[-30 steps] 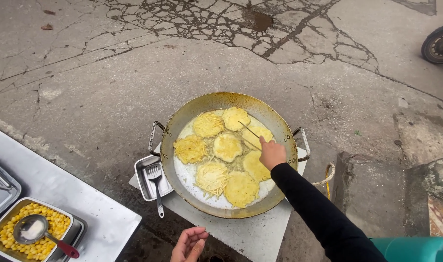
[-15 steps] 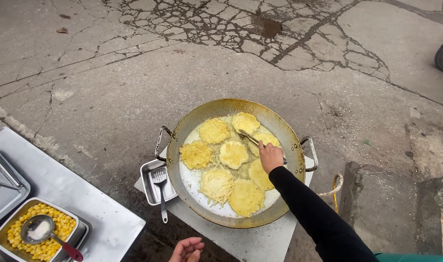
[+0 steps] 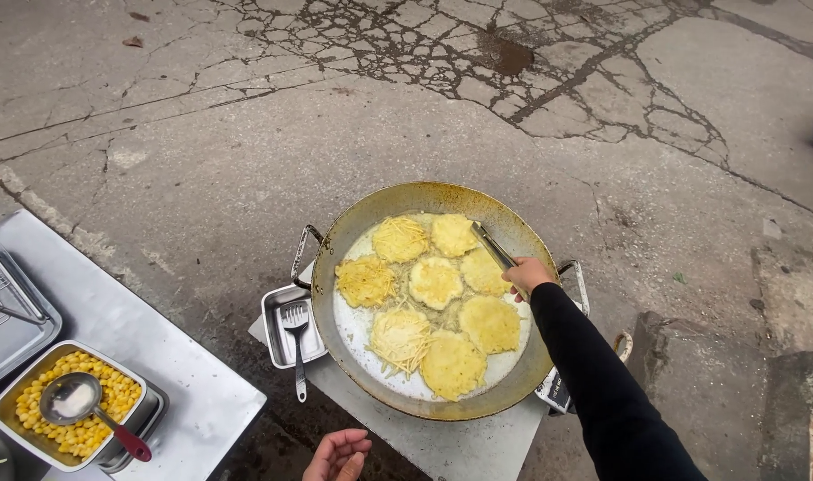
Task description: Preparing and frying corn cakes in a large pan using batter and corn at an outdoor cooking station.
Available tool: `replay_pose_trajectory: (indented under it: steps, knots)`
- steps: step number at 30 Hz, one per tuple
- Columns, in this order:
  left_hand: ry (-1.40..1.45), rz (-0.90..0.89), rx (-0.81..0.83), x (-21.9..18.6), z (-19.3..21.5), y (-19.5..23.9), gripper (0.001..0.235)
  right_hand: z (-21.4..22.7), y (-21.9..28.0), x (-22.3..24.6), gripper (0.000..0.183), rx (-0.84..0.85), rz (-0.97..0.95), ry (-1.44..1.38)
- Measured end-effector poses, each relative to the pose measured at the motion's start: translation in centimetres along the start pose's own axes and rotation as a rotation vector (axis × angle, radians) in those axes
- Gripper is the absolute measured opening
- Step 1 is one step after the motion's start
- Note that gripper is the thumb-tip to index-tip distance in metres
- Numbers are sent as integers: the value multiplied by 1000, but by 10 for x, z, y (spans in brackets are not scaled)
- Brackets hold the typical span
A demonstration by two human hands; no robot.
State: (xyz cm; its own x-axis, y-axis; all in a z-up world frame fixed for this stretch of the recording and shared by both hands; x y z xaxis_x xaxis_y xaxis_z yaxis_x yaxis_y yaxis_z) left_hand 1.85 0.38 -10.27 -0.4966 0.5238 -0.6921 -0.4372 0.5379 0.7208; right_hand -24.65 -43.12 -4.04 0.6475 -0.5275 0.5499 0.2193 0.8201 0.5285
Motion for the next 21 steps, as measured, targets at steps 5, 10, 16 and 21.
replay_pose_trajectory:
  steps: [5,10,16,21]
  knots:
    - [32,5,-15,2,8,3,35,-7,-3,17,67,-277,301,743]
    - [44,-32,-48,-15,10,20,33,3,8,-11,65,-187,226,752]
    - [-48,-76,25,-30,3,38,32,1,58,-32,70,-214,317,878]
    - [-61,-114,67,-34,-5,45,32,-31,101,-42,68,-47,497,930]
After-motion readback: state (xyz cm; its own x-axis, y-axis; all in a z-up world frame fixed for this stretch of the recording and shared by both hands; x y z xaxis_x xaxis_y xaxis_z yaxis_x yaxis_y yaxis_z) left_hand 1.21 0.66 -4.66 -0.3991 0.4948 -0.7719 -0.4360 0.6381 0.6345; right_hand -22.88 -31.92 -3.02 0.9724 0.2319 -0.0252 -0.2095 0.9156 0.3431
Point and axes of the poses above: each hand's wrist, its own y-axis away from the middle knuckle, its own z-axis out of the back of the hand, x = y × z, the point moved 2 cm from there along -y, towards the middle knuckle, and after that the axes turned 9 degrees about -x, right-handed, at the moved point
